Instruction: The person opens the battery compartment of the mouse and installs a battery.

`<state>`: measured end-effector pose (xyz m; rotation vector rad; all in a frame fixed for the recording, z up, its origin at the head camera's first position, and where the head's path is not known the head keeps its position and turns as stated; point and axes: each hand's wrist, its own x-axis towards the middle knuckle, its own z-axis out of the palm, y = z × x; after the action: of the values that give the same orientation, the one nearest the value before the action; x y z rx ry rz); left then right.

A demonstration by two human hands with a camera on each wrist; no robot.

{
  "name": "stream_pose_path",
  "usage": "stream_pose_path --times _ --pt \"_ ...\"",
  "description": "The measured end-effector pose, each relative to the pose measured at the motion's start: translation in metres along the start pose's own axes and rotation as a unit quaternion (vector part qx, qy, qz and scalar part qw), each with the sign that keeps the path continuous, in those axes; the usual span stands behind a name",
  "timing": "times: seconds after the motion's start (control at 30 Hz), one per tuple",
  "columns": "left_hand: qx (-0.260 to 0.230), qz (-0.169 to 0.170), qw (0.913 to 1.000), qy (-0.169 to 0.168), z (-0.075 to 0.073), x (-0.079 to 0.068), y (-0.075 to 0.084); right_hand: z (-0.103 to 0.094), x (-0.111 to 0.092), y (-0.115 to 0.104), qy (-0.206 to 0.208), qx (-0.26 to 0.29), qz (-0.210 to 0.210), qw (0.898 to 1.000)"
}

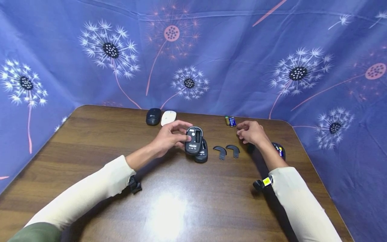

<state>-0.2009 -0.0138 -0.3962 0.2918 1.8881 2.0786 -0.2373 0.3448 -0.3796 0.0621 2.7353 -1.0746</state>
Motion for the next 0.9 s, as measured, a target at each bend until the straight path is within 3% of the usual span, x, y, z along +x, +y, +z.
stream_pose_path --times 0.63,0.9 --pt "0.006 0.003 1.0 0.004 -0.001 0.0 0.002 0.003 0.021 0.001 0.033 -0.017 -0.022 0.999" --pt "0.008 0.004 1.0 0.001 -0.002 -0.001 0.002 0.004 0.032 0.002 0.02 -0.033 -0.011 0.999"
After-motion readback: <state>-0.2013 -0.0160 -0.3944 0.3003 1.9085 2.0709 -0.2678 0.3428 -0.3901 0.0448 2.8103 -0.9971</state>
